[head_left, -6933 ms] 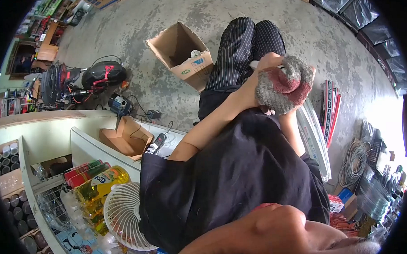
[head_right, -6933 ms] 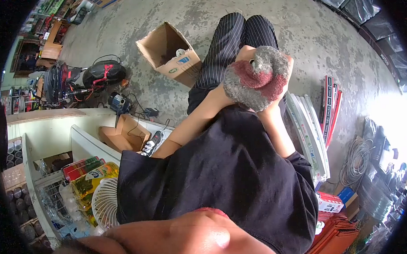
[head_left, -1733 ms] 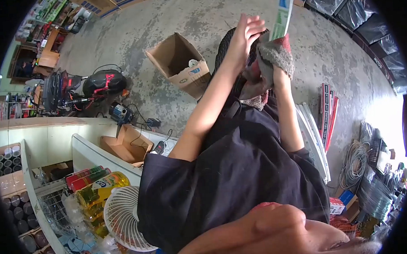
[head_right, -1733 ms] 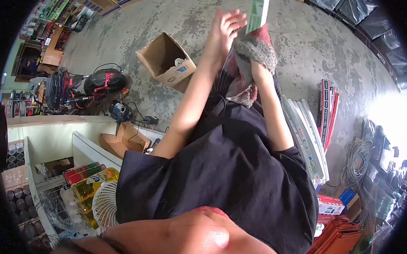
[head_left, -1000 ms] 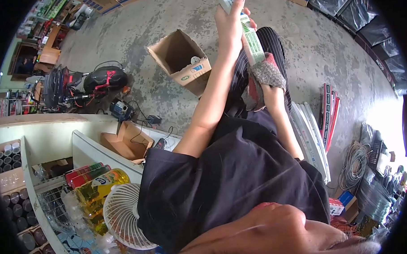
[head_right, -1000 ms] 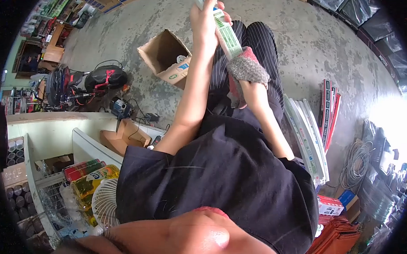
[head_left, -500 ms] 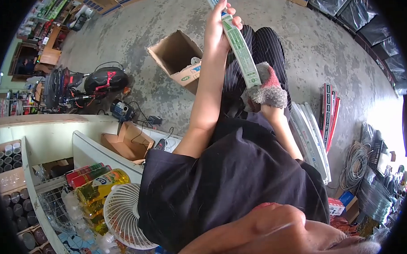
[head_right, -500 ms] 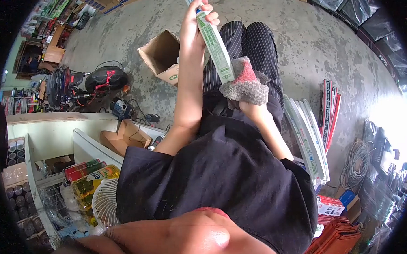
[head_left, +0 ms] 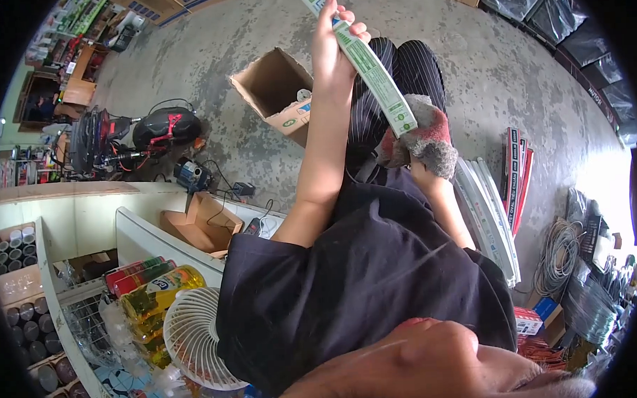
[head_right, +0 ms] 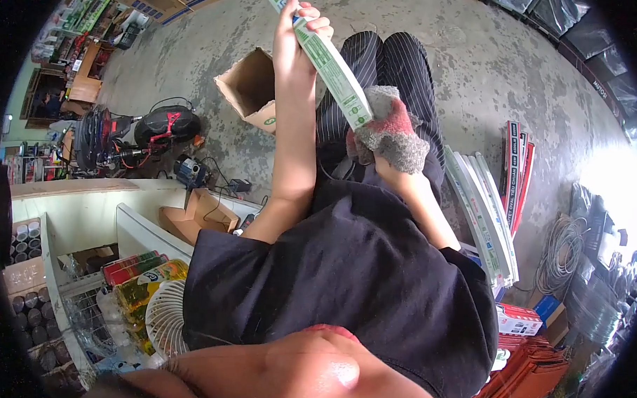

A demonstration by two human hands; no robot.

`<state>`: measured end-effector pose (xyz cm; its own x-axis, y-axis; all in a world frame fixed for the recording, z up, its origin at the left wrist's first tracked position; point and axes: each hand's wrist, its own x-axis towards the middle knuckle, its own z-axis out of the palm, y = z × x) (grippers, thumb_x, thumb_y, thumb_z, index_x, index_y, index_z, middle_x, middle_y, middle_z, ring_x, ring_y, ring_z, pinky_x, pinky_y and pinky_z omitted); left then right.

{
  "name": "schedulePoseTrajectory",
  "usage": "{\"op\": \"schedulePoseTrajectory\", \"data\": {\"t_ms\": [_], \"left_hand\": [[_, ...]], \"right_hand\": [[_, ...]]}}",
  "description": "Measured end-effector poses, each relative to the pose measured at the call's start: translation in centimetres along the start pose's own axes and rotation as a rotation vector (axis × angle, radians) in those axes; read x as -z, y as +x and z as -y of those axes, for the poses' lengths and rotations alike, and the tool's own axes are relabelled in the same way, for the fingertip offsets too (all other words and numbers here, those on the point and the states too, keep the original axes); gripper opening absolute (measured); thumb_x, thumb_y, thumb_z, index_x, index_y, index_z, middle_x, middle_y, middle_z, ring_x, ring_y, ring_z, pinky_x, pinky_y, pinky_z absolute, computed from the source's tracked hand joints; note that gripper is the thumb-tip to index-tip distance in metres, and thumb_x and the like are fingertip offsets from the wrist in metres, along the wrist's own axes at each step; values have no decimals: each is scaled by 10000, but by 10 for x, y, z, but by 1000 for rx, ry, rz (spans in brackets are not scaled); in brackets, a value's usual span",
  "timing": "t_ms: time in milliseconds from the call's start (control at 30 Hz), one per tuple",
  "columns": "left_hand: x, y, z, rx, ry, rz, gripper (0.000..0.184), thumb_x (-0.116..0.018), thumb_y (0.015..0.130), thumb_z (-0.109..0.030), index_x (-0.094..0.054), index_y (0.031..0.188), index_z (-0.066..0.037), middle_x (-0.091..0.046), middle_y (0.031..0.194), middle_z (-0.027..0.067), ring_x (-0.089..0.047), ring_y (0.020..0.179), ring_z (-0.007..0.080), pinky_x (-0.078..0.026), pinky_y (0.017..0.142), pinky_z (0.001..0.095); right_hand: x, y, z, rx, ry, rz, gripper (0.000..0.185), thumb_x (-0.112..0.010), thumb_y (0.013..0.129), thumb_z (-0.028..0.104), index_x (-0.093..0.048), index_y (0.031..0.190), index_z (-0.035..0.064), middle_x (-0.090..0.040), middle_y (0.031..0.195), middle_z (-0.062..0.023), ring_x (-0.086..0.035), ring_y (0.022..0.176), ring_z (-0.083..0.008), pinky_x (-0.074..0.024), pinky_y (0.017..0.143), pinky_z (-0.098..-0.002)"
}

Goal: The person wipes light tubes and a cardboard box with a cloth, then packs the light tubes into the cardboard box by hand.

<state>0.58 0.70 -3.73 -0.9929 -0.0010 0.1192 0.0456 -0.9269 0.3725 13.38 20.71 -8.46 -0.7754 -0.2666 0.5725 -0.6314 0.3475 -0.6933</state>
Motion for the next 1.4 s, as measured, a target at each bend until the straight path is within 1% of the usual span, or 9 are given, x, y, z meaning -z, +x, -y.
{"op": "schedulePoseTrajectory", "data": {"t_ms": [100,400,667,800,1067,1133,1167,1267,1400], "left_hand": [[-1,-1,-1,58,-73,18,232,-605,895,-282,-457,853,-109,-501,689,4,-469,553,132,-407,505,265],[9,3,2,266,-257,58,256,-598,896,-276,-475,765,-94,-519,684,3,-499,605,97,-429,558,230],[9,6,11,224,-255,10,237,-609,889,-269,-482,818,-82,-518,698,9,-498,585,132,-429,532,250],[-16,-9,17,9,219,-8,275,-629,879,-286,-469,935,-69,-479,692,9,-483,543,126,-395,461,242],[-49,-50,23,-32,1075,196,331,-628,863,-249,-541,1041,17,-558,696,31,-526,504,105,-431,425,246],[-52,-61,27,-14,1325,264,400,-657,844,-262,-527,1113,4,-585,725,36,-557,528,120,-454,460,250],[-38,-61,35,-3,1287,293,405,-695,799,-314,-515,1006,-15,-629,722,64,-582,505,155,-461,453,282],[-35,-77,31,102,1591,410,403,-676,808,-305,-499,1018,-11,-621,670,119,-596,495,202,-464,463,313],[-41,-86,19,151,1638,408,421,-650,822,-353,-499,1014,-10,-622,689,175,-614,519,265,-467,496,345]], "right_hand": [[2,-5,-11,186,-48,-46,391,-601,765,68,-517,1139,-8,-538,1128,-187,-530,1062,-367,-408,934,-395],[-15,-32,-35,-386,926,-571,338,-528,872,-45,-511,1210,-48,-566,1180,-109,-536,1080,-187,-406,962,-323],[-17,-40,-52,-304,1008,-497,271,-501,891,-12,-527,1160,-15,-583,1096,-77,-563,992,-173,-432,925,-314],[-10,-17,-33,-463,1058,-643,303,-483,883,14,-508,1185,-6,-577,1107,-84,-565,999,-189,-442,916,-332],[-7,8,-61,-497,811,-365,360,-439,934,140,-433,1276,26,-529,1170,-90,-543,1025,-211,-455,887,-353],[5,41,-35,-402,626,-394,289,-513,897,130,-569,1140,-17,-601,1085,-90,-551,1016,-183,-432,895,-319],[12,55,-24,-385,531,-393,266,-549,885,135,-596,1097,-18,-615,1049,-82,-563,978,-173,-440,874,-301],[26,91,-1,-464,818,-538,241,-520,905,74,-591,1111,-29,-606,1057,-90,-566,989,-179,-444,893,-306],[28,96,-31,-174,623,-721,209,-560,900,114,-611,1070,5,-628,1014,-78,-591,886,-148,-478,790,-288]]}}
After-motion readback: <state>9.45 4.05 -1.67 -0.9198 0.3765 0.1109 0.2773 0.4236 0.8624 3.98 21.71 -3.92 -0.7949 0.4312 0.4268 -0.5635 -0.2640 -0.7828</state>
